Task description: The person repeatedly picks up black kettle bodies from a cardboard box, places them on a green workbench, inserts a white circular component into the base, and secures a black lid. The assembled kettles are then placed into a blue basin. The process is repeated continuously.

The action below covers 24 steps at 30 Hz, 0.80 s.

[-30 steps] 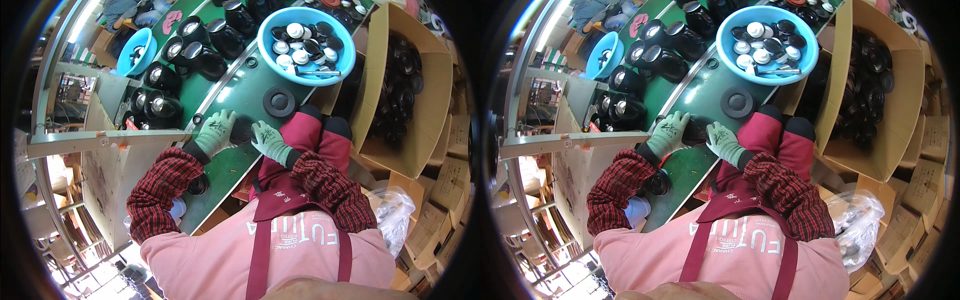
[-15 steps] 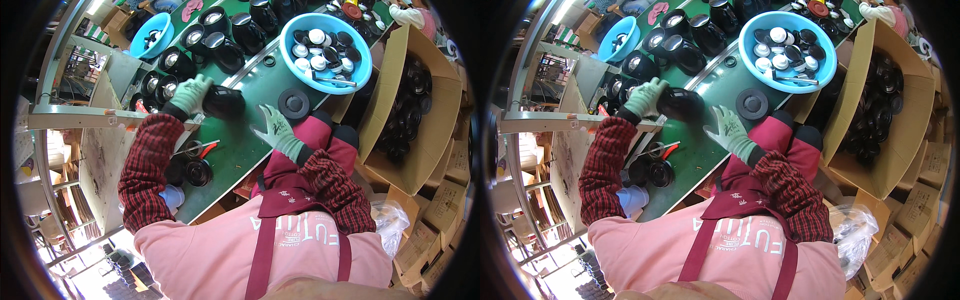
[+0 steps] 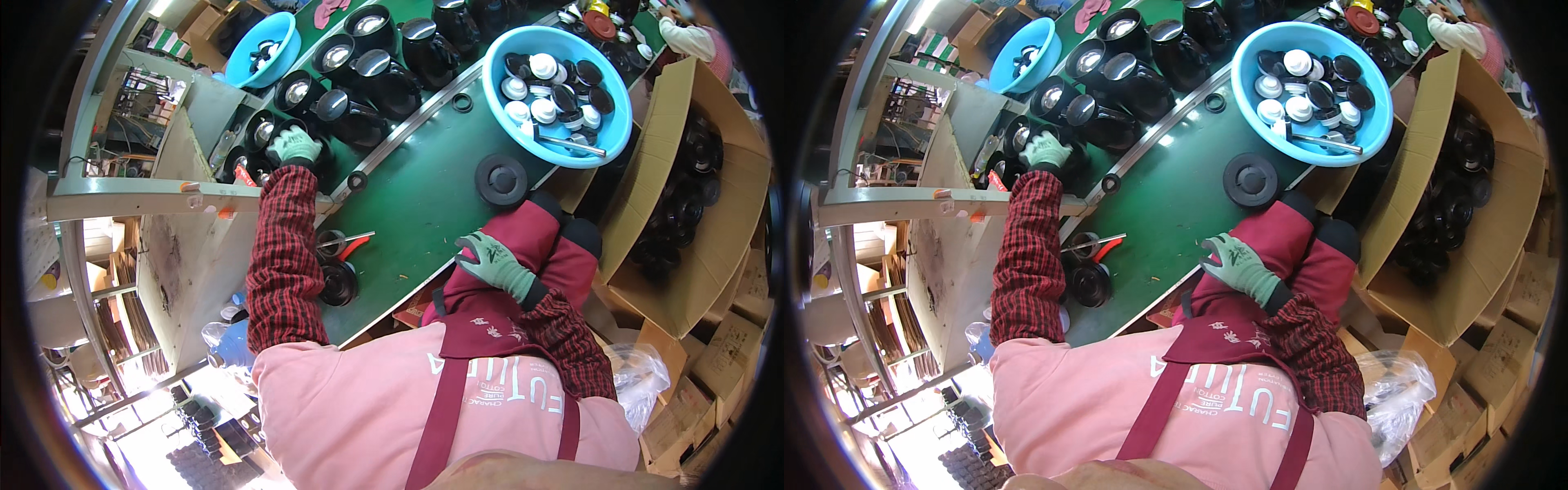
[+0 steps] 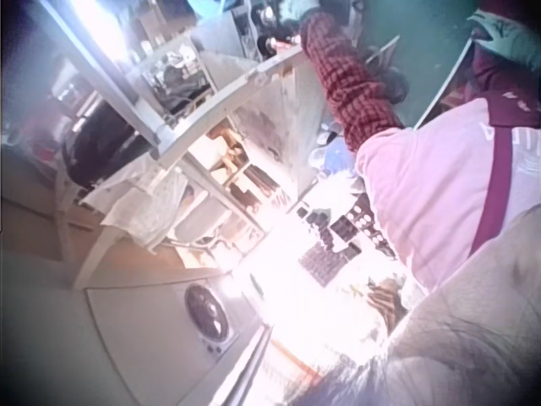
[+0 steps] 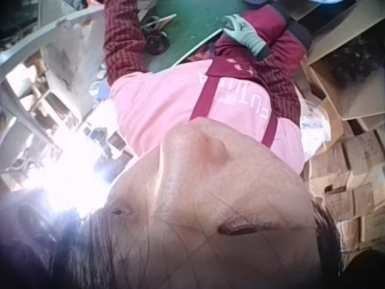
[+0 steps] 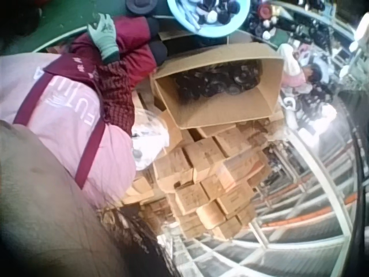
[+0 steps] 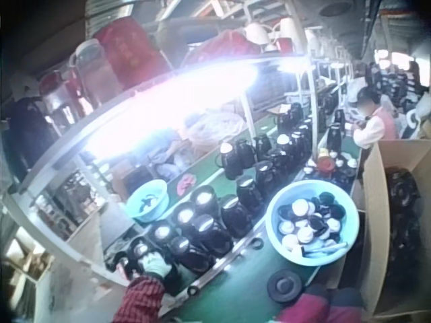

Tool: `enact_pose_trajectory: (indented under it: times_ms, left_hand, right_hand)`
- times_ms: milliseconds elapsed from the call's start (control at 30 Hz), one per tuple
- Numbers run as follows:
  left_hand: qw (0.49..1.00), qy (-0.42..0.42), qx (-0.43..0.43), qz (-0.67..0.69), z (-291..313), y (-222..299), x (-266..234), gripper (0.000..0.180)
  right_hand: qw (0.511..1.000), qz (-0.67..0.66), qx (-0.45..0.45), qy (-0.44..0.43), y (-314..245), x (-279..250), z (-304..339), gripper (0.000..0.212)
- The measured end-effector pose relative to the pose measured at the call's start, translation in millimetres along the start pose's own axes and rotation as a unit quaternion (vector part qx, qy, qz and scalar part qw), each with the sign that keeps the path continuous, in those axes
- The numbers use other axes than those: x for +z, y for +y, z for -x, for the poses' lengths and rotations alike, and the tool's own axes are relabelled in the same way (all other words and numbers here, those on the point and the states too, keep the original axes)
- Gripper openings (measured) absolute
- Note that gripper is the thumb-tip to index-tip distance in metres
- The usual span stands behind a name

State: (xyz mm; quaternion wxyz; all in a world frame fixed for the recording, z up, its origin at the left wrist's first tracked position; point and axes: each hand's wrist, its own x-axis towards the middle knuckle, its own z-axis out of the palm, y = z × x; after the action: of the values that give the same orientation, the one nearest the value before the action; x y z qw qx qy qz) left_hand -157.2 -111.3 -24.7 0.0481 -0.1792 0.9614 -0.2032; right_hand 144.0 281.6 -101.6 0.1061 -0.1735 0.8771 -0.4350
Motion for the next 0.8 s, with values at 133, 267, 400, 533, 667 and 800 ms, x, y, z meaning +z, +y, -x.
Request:
enact_pose_trajectory:
  times_ms: [133,267,400,533,667,800]
  left_hand:
    - [0.993,0.055,0.09,0.054,18,-13,26,0.06]
    - [0.961,0.12,0.199,0.148,66,-10,7,0.056]
    - [0.946,0.059,0.258,0.186,149,-12,-38,0.057]
    - [0.858,0.045,0.431,0.275,241,-19,-83,0.064]
    - [0.803,0.0,0.528,0.276,314,-18,-125,0.053]
    - [0.747,0.069,0.512,0.418,341,-17,-139,0.053]
  right_hand:
    - [1.0,-0.008,0.007,-0.03,-2,0,9,0.036]
    - [0.998,0.02,0.007,-0.057,-11,-3,10,0.037]
    - [0.999,0.021,-0.033,-0.001,-36,-15,-1,0.055]
    - [0.98,0.14,-0.105,0.097,-75,-34,-18,0.08]
    - [0.957,0.162,-0.238,0.017,-94,-66,-22,0.08]
    - [0.971,0.048,-0.234,0.023,-82,-95,13,0.055]
